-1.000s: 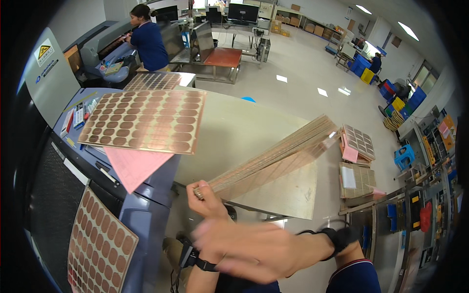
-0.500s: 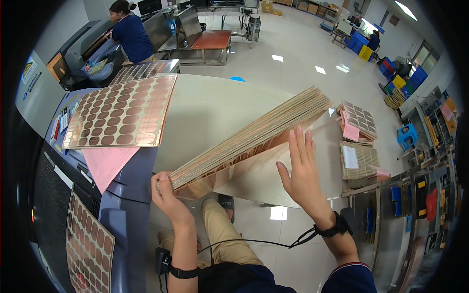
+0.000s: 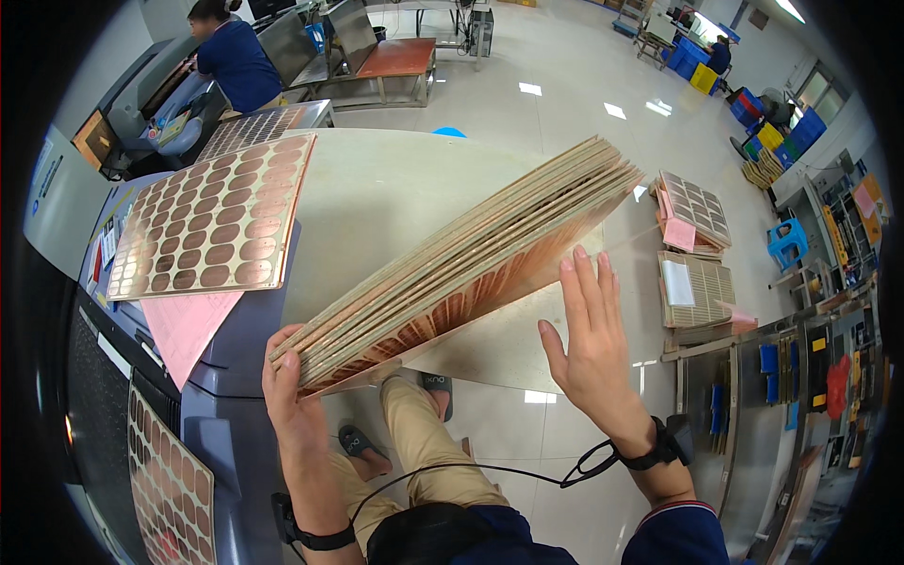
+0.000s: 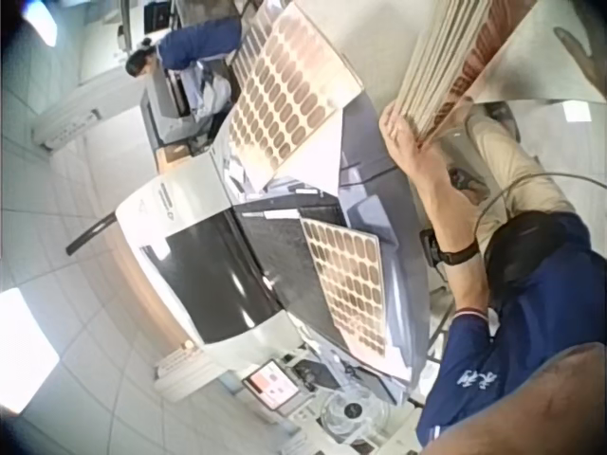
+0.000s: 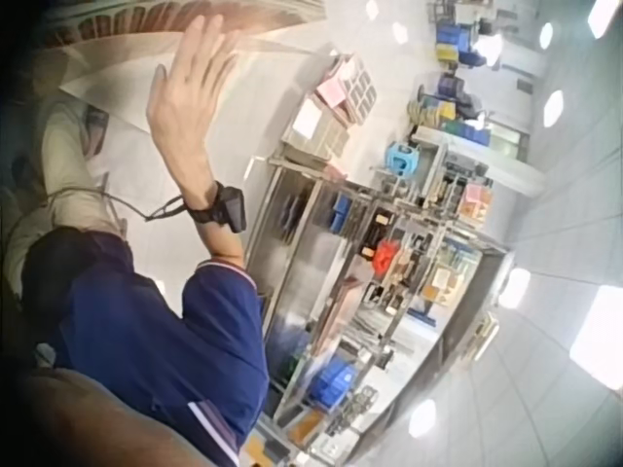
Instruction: Inspecting flexible circuit board panels and logging information in a ledger while operating machinery.
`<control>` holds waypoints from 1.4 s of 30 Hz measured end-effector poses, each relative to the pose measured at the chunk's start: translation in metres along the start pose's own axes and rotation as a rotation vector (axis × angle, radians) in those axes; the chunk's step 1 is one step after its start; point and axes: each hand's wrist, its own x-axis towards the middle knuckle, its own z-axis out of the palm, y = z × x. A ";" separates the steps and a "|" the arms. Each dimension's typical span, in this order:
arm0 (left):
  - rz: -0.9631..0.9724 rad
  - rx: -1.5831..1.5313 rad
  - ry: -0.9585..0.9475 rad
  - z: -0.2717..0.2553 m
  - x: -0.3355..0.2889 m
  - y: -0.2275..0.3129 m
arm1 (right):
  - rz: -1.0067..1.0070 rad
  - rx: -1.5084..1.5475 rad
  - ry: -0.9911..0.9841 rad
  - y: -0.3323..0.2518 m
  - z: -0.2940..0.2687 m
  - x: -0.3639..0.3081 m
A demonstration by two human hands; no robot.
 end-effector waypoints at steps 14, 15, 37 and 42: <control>0.116 -0.041 0.042 -0.026 0.005 -0.038 | -0.026 -0.062 0.031 0.000 -0.007 0.002; 0.097 -0.136 0.041 -0.026 0.005 -0.038 | -0.027 -0.061 0.032 -0.001 -0.007 0.007; 0.130 0.312 -0.170 -0.032 -0.003 -0.012 | -0.120 -0.018 0.093 0.008 -0.019 0.016; 0.488 0.708 -0.187 -0.013 -0.022 -0.009 | -0.252 -0.013 -0.026 0.031 -0.042 -0.004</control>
